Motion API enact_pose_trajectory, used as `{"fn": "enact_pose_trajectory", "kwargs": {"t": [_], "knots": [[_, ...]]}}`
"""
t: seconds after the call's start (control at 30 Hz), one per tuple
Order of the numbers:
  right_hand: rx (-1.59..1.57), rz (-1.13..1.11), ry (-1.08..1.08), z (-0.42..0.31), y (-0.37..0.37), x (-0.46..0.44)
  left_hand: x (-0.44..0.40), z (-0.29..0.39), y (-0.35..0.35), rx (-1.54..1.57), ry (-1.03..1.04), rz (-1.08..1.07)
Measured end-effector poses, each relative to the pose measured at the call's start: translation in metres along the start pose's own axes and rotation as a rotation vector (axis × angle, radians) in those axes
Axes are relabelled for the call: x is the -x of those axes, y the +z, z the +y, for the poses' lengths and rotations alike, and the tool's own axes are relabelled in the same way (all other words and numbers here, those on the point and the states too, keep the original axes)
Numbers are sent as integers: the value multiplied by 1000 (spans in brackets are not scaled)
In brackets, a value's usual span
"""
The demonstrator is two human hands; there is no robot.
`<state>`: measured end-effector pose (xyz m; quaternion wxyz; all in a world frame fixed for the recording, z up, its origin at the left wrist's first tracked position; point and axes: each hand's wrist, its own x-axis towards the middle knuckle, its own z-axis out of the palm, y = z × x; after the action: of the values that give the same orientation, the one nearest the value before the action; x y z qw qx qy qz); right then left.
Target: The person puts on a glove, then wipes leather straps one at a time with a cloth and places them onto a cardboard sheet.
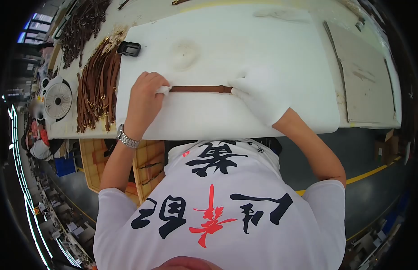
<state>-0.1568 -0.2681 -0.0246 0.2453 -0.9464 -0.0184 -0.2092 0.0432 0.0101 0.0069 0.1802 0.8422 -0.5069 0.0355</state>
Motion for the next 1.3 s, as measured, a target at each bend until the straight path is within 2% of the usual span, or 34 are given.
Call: {"fn": "enact_pose_trajectory", "kwargs": {"t": [0.07, 0.13, 0.17, 0.2, 0.27, 0.3, 0.37, 0.43, 0.53, 0.6, 0.63, 0.7, 0.8, 0.9, 0.97, 1.03, 1.1, 1.23, 1.3], "knots": [[22, 35, -49, 2, -1, -3, -27, 50, 19, 216, 137, 139], [33, 51, -80, 5, 5, -1, -42, 79, 49, 265, 208, 100], [-1, 33, -17, 7, 10, 3, -39, 85, 64, 248, 206, 58], [-36, 11, 41, 6, 10, 6, -26, 79, 66, 260, 196, 51], [14, 12, 10, 3, 1, 2, -17, 48, 50, 183, 129, 138], [53, 1, -22, 1, -1, 1, -18, 39, 42, 175, 142, 139], [25, 6, -35, 5, 3, 1, -12, 29, 33, 19, 22, 69], [4, -1, -53, 6, 5, 2, -22, 51, 35, -31, 63, 56], [-47, 25, -41, 6, 5, 3, -40, 94, 42, 184, 139, 42], [-192, 28, 44, 5, 11, 8, -38, 103, 48, 206, 140, -125], [-194, 24, 54, 6, 9, 8, -39, 101, 51, 212, 140, -133], [-83, -12, -9, 6, 4, 3, -41, 90, 50, 189, 136, -144], [47, -75, 26, 3, -3, 5, -34, 75, 39, 97, 147, -120], [-2, -57, 15, 6, -1, 8, -6, 23, 6, 6, 18, -91], [-52, -45, 42, 10, 6, 13, 14, -18, -18, -74, -135, -146], [-92, -37, 53, 12, 12, 13, 12, -20, -36, -143, -267, -216], [-66, 91, -20, 11, 13, 11, -7, 10, -19, 59, -139, -1], [-48, 40, -3, 2, 2, 6, -48, 95, 46, 350, 263, 54], [-108, -52, 145, 3, 4, 10, -38, 93, 57, 334, 241, 25]]}}
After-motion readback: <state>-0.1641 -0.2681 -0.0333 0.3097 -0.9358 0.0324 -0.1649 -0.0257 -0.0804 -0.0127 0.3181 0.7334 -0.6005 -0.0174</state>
